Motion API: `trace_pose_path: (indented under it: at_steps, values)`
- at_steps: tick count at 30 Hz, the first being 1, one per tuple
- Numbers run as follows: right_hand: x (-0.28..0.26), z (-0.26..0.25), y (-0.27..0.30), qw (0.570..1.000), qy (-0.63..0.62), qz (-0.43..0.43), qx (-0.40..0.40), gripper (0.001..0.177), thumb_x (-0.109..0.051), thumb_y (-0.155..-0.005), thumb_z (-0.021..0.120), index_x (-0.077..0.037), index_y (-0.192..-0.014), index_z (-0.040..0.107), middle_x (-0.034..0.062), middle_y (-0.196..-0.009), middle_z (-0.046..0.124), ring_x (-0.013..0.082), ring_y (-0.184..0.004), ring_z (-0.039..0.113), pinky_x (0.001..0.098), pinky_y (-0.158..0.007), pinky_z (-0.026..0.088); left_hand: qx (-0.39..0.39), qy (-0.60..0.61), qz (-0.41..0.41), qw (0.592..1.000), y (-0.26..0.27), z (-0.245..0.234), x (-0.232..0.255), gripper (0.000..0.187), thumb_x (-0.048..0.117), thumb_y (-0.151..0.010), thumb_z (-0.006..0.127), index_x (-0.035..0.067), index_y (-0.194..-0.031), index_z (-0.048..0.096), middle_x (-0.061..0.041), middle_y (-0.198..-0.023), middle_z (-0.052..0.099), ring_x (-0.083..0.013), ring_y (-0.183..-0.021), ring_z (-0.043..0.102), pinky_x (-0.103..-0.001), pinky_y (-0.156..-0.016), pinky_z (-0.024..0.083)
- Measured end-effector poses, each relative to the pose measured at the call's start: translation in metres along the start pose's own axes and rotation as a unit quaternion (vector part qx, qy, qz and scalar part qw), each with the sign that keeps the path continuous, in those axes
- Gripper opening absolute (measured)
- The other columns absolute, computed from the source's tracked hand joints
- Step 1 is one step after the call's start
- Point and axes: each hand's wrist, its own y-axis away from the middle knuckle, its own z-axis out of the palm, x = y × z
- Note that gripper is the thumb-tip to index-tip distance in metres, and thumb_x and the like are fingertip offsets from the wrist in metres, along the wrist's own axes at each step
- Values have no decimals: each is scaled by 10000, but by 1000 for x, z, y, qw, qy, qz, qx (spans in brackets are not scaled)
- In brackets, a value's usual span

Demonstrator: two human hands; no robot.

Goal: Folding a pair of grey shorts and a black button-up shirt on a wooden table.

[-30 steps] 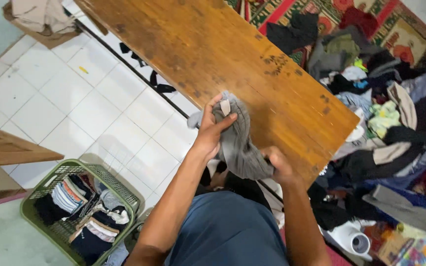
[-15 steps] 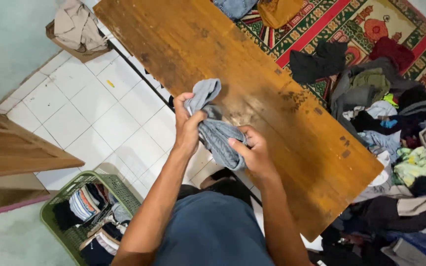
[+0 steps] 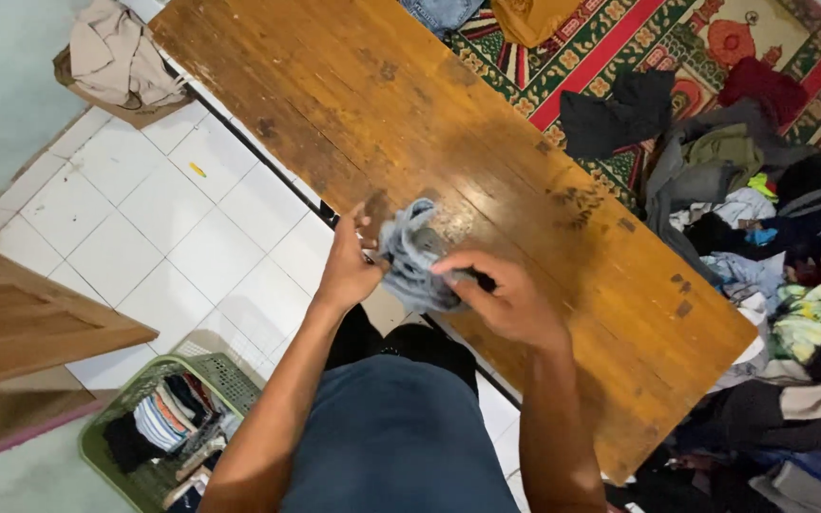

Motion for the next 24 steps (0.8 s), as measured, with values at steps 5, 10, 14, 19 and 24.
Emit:
trace_pose_path:
  at_steps: [5, 10, 14, 19, 24]
  values:
    - [-7, 31, -36, 999, -15, -18, -31, 193, 4, -967, 643, -28, -1147, 705, 80, -1049, 698, 193, -1011, 658, 329, -916, 510, -62, -68, 44, 995, -36, -30, -20, 945, -35, -686, 812, 94, -1499, 348, -113, -1321, 553, -194, -897, 649, -330, -718, 557]
    - [-20, 45, -87, 998, 13, 1, 68, 188, -7, -968, 666, -18, -1154, 695, 86, -1065, 722, 190, -1002, 688, 332, -884, 533, -324, -53, 154, 932, -117, -58, -84, 464, -35, -888, 739, 119, -1318, 659, -126, -1179, 709, -201, -1005, 721, -346, -874, 595]
    - [-21, 58, -121, 977, 47, 41, 202, 225, -1, -941, 699, -8, -1166, 699, 88, -1087, 723, 177, -996, 685, 318, -865, 541, -332, -123, 277, 893, -169, -96, -22, 645, 84, -724, 866, 42, -1297, 574, -203, -1215, 603, -323, -1044, 617, -413, -848, 548]
    - [-28, 56, -168, 934, 74, 45, 348, 200, 38, -998, 699, -17, -1191, 697, 68, -1147, 726, 153, -1029, 672, 301, -915, 546, -419, -40, 222, 880, -248, -124, -6, 445, 161, -809, 837, 40, -1167, 600, -129, -1060, 690, -253, -967, 668, -416, -773, 541]
    - [-42, 33, -199, 858, 285, 158, 396, 311, 117, -894, 695, -18, -1173, 711, 96, -1079, 695, 157, -987, 651, 314, -874, 520, -271, -14, 101, 957, -333, -151, 30, 172, 195, -1045, 623, 26, -1033, 656, -57, -792, 637, -139, -683, 617, -359, -577, 535]
